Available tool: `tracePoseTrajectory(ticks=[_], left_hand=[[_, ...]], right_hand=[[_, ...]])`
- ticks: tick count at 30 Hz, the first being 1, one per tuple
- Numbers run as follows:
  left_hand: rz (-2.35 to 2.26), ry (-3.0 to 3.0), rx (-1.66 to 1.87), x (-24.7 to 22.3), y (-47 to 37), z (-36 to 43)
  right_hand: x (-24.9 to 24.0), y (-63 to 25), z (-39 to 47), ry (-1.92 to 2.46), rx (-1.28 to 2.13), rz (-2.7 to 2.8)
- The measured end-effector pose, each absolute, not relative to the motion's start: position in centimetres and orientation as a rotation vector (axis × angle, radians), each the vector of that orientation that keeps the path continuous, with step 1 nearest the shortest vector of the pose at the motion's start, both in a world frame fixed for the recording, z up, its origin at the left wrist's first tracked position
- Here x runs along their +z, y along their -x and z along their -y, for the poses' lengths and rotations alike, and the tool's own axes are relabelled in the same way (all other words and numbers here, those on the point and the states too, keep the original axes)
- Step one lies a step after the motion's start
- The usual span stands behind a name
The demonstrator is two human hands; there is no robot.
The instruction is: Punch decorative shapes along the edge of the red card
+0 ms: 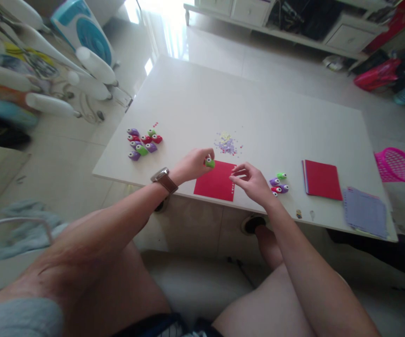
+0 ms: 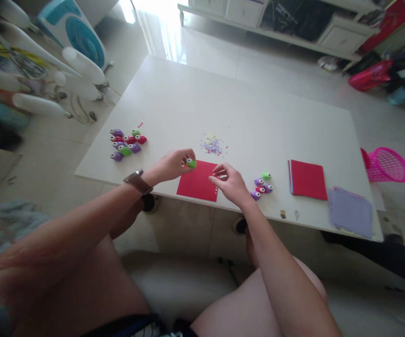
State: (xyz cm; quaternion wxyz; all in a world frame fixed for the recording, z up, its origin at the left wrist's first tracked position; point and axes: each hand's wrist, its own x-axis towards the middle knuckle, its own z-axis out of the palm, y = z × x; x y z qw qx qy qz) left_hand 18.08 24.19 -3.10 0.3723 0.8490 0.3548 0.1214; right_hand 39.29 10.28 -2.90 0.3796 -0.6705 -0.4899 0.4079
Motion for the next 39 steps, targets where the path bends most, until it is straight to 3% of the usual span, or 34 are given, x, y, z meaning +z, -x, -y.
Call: tracePoseTrajectory(ticks=[7,20,32,39], left_hand=[[-1.433,-2.411,-0.055,-3.8,-13.4,-27.8],[-1.334,-2.456,-0.091,-3.1,-15.1,-26.2],[-1.694,-2.368,-0.169,-3.1,-13.2,-28.8],[-1.271,-2.492,-0.035,-2.1,-15.9,-25.2]], right_hand=[[-3.0,-39.2,-10.2,1.784,0.999,1.393],[-2.7,-39.0,-10.2,1.805,1.022,1.459],[-3.3,-39.0,-9.8,1.816,1.031,1.577],[-2.4,-41.4,-9.8,2.102,0.690,1.752]])
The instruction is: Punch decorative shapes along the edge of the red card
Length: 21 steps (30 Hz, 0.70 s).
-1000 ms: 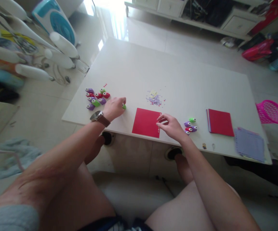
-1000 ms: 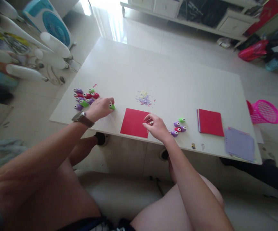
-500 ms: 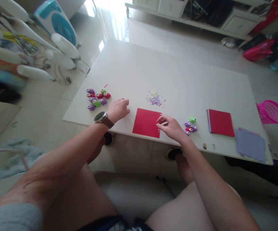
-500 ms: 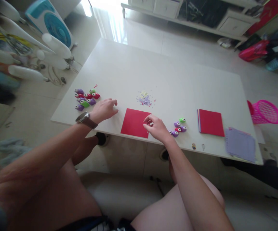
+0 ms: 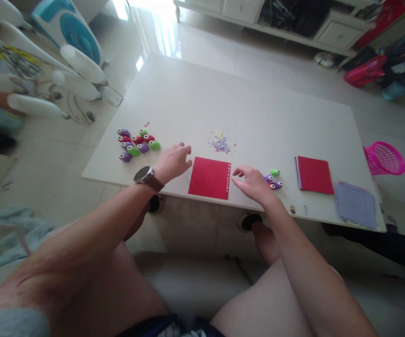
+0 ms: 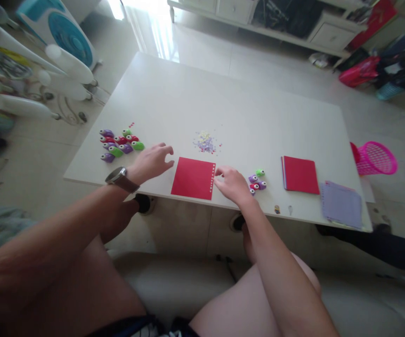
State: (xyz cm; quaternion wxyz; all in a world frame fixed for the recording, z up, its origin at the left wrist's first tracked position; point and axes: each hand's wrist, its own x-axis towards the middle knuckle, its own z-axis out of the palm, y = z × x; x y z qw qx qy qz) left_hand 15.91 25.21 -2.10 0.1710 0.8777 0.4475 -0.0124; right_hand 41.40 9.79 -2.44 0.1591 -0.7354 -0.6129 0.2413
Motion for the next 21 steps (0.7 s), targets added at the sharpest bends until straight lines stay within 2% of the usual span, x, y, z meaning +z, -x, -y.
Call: tracePoseTrajectory(ticks=[6,10,15,21], left_hand=[[-0.600,-2.545,-0.024,-2.9,-18.2,-20.5],[-0.401,-2.563,-0.014,-4.7,-18.4,-18.8],[-0.389,-2.646,-0.022,-5.7,-18.7,-17.9],[-0.486,-2.662,-0.069,-4.6,-18.9,-17.0]], right_hand=[[-2.0,-47.7,-8.5,2.662,0.261,1.581],[-2.7,-49.1,-7.7,2.852,0.359,1.513],[-3.3,-48.1,-8.1,2.752,0.485,1.637],[-4.0,-46.3,-8.9,2.377,0.613,1.821]])
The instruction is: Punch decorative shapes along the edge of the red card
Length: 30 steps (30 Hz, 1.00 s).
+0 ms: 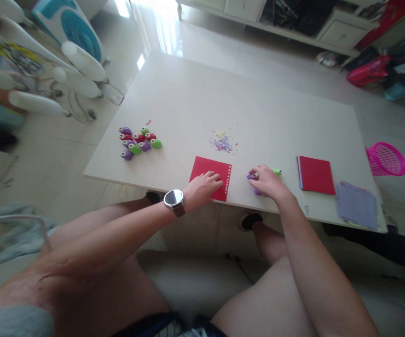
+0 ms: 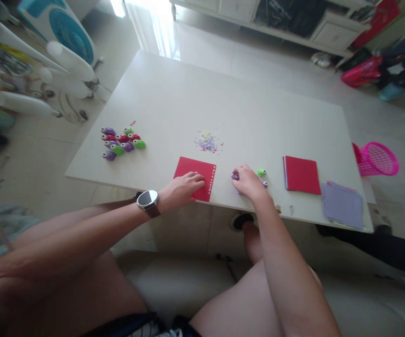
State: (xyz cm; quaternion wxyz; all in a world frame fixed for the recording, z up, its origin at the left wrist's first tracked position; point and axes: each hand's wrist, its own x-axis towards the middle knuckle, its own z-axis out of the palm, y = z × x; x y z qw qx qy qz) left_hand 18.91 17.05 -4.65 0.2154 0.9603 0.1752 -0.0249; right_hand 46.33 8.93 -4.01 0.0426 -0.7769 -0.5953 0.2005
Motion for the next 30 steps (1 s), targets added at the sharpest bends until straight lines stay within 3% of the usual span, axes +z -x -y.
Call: tracePoseTrajectory(ticks=[30], left_hand=[[-0.543,-2.584,-0.074,-4.5,-19.4,-16.9]], right_hand=[[-3.3,-43.5,-9.2,2.077,0.930,2.004]])
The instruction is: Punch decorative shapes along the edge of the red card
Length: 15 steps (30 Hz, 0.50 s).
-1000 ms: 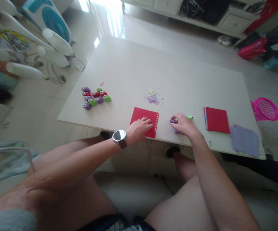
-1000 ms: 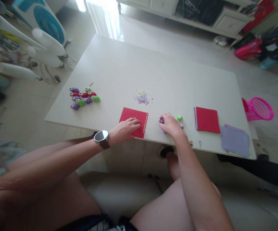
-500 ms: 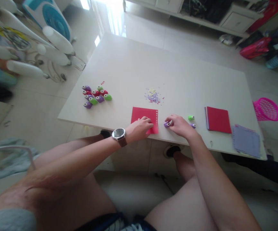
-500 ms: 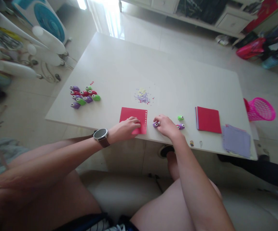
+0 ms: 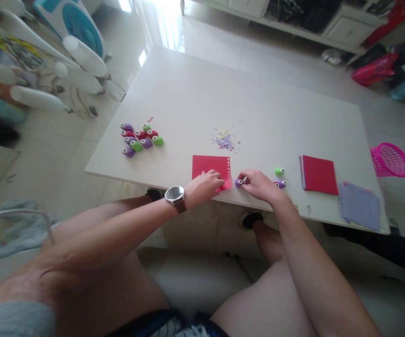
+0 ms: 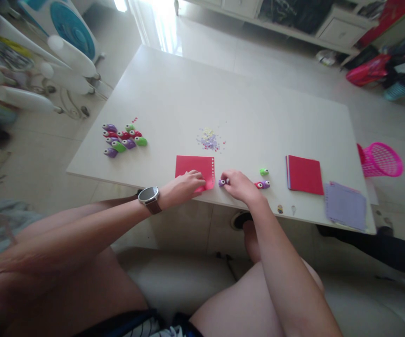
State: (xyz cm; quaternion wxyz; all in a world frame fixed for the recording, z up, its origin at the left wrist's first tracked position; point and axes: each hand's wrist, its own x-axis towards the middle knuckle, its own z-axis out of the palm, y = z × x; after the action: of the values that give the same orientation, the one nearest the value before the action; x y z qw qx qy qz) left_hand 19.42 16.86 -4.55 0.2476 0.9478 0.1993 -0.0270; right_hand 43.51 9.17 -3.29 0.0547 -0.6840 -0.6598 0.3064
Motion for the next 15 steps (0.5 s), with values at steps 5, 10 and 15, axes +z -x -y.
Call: tracePoseTrajectory(ticks=[5,10,15], left_hand=[[-0.543,-2.601,-0.082,-4.54,-19.44,-16.85],[-0.546,-2.611,-0.081,-4.71,-19.47,-16.85],[-0.538,-2.619,-0.086,-4.70,-19.49,-16.94]], right_hand=[[-2.85,-43.08,-9.29,2.072,1.011,2.026],[-2.58,-42.71,-9.31,2.036,1.053,2.014],[-2.37,-42.62,-9.34,2.053,1.076,1.984]])
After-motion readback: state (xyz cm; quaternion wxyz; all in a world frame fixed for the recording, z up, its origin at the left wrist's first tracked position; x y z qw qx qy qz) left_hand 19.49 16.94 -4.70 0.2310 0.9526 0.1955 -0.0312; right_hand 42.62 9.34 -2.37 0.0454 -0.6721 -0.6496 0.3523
